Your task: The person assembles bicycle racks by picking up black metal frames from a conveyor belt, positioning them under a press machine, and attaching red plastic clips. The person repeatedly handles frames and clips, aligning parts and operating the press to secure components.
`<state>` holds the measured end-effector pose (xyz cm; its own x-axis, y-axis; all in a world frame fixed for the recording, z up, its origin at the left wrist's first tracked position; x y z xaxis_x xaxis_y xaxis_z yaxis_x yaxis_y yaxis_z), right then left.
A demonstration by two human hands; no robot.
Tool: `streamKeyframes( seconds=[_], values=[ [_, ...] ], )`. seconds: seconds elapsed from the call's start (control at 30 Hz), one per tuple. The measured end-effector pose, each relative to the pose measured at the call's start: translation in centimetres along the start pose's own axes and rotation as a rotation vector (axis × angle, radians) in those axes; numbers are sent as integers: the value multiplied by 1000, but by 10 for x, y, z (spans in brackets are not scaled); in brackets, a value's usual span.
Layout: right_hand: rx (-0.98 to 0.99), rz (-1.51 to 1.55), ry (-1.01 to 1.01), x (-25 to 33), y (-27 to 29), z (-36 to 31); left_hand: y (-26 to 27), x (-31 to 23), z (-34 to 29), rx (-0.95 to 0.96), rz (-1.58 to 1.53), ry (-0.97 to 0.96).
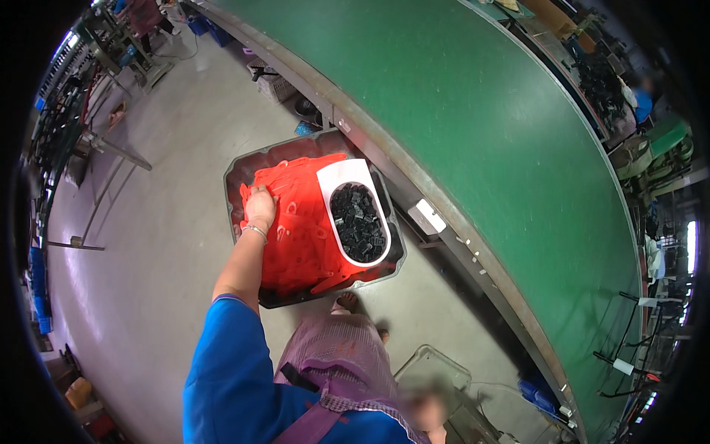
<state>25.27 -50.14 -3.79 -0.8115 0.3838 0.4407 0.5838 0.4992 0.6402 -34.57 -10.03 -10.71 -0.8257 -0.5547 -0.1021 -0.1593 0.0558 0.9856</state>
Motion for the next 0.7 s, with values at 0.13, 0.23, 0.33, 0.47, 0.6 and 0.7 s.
streamKeyframes(
  seconds=[0.13,0.23,0.33,0.47,0.6,0.7],
  values=[
    [-33,71,-109,-38,-13,-5,-19,22,20,139,-59,281],
    [-1,12,-134,-31,-18,-1,-37,27,20,201,-22,327],
    [29,-33,-121,-11,-12,5,-41,28,20,146,4,230],
    [19,36,-134,-13,-15,10,-9,11,5,-60,-30,4],
    [-7,3,-61,-18,-14,17,4,-15,-29,-76,16,-471],
    [18,-17,-143,9,-2,32,-6,-30,-73,80,95,-743]
  ],
)
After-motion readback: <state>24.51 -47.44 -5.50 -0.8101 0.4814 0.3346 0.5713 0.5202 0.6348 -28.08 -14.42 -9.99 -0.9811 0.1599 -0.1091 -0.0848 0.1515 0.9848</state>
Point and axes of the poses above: each hand's wrist, its own z-axis towards the middle knuckle, its own y-axis out of the back of the hand, x = y × z, the point moved 7 cm from there along z, towards the middle knuckle, and after that the axes turned 4 degrees about z, right-handed, at the moved point
